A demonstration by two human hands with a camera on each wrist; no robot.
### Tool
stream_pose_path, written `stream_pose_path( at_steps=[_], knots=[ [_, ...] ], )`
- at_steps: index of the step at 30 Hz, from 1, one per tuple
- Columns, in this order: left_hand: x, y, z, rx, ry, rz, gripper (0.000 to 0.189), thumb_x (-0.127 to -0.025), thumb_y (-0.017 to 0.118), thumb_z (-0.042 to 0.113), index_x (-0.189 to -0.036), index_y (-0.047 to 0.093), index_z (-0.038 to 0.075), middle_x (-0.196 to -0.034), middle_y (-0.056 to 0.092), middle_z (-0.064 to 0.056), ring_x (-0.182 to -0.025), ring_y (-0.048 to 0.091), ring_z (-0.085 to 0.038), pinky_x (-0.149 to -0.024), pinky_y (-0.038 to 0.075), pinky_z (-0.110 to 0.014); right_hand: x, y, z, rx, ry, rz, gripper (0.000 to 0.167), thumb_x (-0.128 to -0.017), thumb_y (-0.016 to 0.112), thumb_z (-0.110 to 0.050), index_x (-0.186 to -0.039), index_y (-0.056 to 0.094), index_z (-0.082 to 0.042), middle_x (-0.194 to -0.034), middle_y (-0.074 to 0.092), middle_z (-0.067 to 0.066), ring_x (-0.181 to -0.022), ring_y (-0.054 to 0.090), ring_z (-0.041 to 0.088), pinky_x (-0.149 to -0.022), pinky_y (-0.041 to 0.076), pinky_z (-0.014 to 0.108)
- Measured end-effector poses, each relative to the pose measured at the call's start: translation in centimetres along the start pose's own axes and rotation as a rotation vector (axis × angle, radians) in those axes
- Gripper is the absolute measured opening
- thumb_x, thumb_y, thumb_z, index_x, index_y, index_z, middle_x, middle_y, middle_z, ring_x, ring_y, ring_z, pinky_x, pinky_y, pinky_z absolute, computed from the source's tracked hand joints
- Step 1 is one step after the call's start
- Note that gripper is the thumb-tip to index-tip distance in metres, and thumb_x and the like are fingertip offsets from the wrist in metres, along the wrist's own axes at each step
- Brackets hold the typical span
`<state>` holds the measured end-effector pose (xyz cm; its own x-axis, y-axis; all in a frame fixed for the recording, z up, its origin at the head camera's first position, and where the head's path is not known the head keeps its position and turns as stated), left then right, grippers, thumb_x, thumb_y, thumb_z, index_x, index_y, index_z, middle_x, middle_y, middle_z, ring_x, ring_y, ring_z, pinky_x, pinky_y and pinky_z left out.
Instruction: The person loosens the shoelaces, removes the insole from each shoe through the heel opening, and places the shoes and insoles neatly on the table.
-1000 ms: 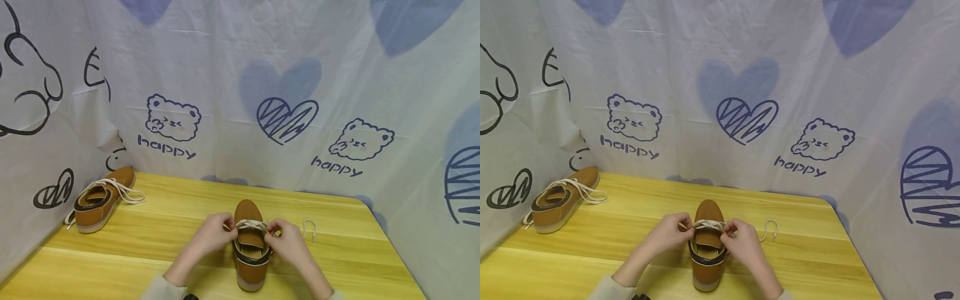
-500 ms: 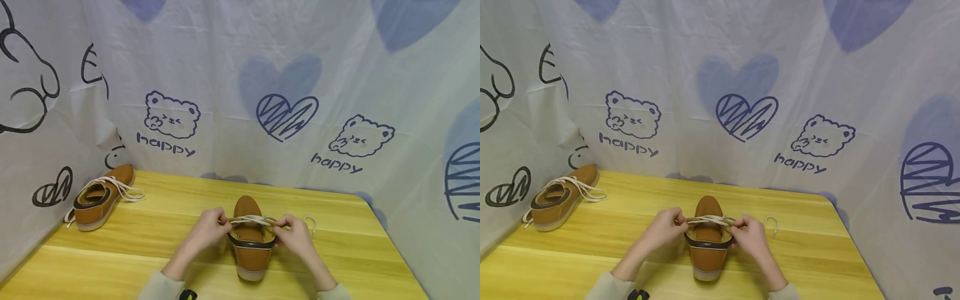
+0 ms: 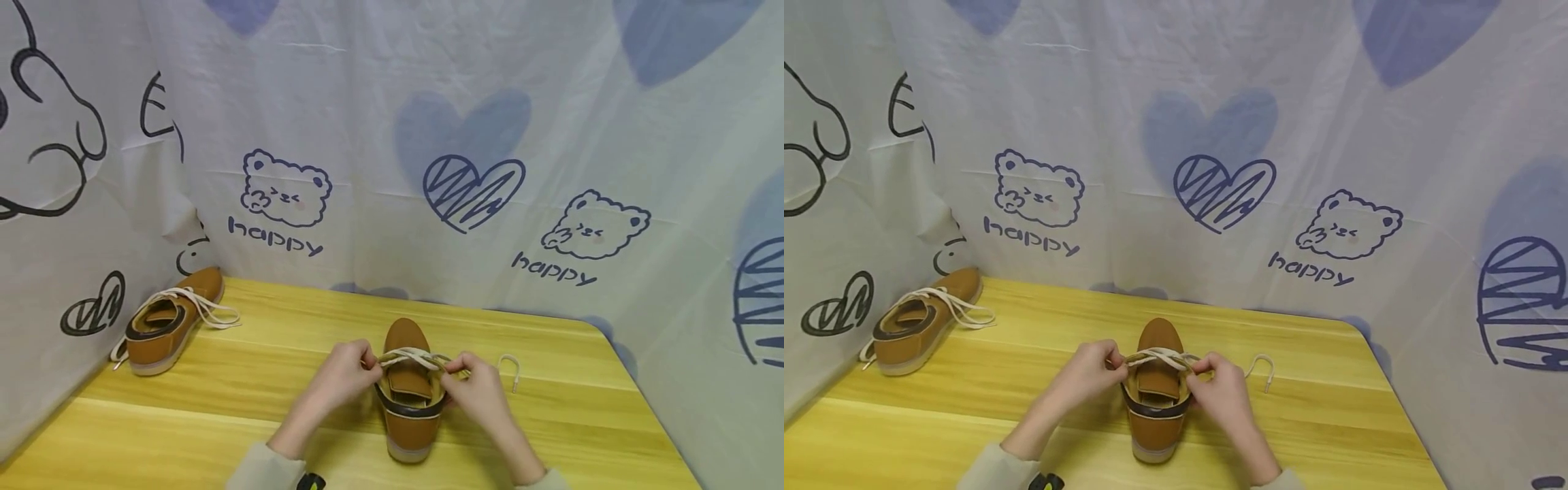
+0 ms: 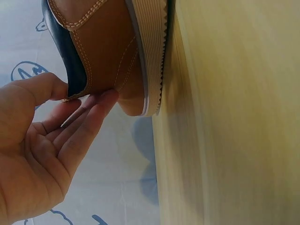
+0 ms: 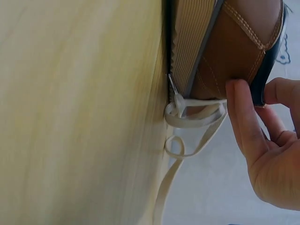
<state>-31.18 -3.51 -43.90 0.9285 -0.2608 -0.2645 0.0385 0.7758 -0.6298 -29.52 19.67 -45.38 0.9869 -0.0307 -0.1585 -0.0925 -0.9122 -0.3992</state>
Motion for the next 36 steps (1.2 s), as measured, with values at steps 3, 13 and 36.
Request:
stream_pose_path(
  at_steps=[3,13,36],
  knots=[
    [-0.1,0.3,0.2,0.002,-0.003,-0.009,0.019,-0.086,0.074,0.004,-0.076,0.06,0.011,-0.077,0.066,0.0,-0.058,0.048,-0.01,-0.052,0.04,-0.024,0.2,0.1,-0.3,0.036,-0.01,0.005,0.01,-0.085,0.07,0.004,-0.094,0.071,-0.001,-0.094,0.072,0.014,-0.054,0.069,0.024,-0.053,0.061,0.038],
    [-0.5,1.3,1.1,-0.052,0.008,-0.063,0.018,-0.094,0.075,0.022,-0.086,0.061,0.014,-0.068,0.055,0.002,-0.054,0.046,-0.009,-0.047,0.038,-0.026,0.7,0.3,-1.2,0.211,-0.106,0.007,0.011,-0.088,0.077,-0.005,-0.096,0.072,-0.009,-0.094,0.072,0.003,-0.07,0.066,0.014,-0.056,0.055,0.024],
    [-6.0,3.4,-1.9,-0.548,0.483,-0.329,0.038,-0.107,0.055,0.02,-0.143,0.063,0.013,-0.154,0.054,-0.006,-0.139,0.054,-0.031,-0.116,0.042,-0.049,8.1,3.0,-5.5,0.475,-0.695,-0.012,0.022,-0.084,0.086,-0.01,-0.1,0.072,-0.017,-0.112,0.067,-0.001,-0.101,0.065,0.012,-0.082,0.059,0.032]
  ],
)
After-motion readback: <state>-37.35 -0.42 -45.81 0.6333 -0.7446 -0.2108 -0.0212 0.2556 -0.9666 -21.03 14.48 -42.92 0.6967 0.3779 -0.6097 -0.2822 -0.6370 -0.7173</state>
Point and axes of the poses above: each hand's wrist, its own x-axis away from the middle knuckle, its own y-axis out of the palm, z = x × y, the point moved 7 cm from there along -x, towards the middle knuckle
